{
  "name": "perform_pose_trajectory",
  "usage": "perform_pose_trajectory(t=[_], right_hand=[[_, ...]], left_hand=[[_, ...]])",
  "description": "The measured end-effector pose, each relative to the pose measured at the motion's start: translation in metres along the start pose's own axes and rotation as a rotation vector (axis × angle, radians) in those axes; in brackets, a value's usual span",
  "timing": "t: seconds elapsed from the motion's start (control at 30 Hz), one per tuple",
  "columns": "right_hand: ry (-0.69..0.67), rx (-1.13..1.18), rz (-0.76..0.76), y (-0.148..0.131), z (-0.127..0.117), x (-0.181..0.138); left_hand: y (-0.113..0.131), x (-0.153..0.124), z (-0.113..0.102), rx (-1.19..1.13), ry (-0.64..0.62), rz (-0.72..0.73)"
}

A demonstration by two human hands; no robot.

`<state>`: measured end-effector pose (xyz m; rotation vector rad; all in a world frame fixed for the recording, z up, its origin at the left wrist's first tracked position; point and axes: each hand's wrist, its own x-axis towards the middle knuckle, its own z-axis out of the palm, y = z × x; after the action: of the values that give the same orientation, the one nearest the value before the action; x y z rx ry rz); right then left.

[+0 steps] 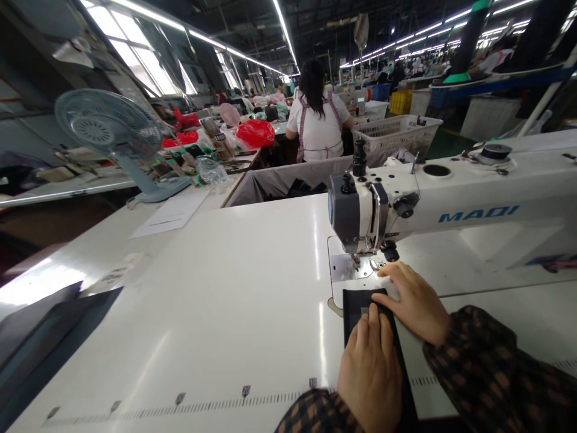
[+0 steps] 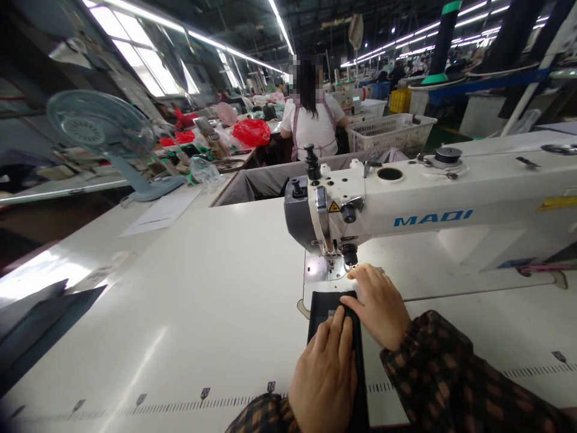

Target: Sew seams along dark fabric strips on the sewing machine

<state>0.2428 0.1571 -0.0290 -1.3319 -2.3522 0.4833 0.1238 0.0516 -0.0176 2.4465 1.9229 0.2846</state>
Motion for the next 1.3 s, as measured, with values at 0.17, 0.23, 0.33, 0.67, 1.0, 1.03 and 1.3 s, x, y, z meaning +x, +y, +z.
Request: perform_pose_trajectory(t=[0.17, 0.23, 0.33, 0.67, 1.0, 1.03, 1.3], right_hand=[[0.006, -0.140, -0.383, 0.004, 0.010, -0.053], [-0.024, -0.207, -0.417, 0.002, 0.012, -0.058], [-0.020, -0.254, -0.461, -0.005, 0.016, -0.049], [-0.013, -0.238, -0.496, -0.012, 0.021, -0.037], [-0.013, -0.315, -0.529, -0.010, 0.019, -0.034], [-0.017, -0.320, -0.528, -0.011, 0.018, -0.034], [-0.043, -0.301, -0.496, -0.015, 0.015, -0.031]], left_hand=[[0.001, 0.000, 0.002, -0.014, 0.072, -0.024], [-0.005, -0.004, 0.000, -0.074, 0.082, -0.043], [-0.017, -0.016, -0.004, -0.194, 0.160, -0.171], [-0.004, -0.022, 0.008, -0.221, 0.248, -0.287], [-0.043, -0.021, -0.011, -0.305, 0.240, -0.491], [-0.042, -0.017, -0.011, -0.285, 0.193, -0.480], [-0.017, 0.012, 0.004, 0.047, 0.013, -0.345]])
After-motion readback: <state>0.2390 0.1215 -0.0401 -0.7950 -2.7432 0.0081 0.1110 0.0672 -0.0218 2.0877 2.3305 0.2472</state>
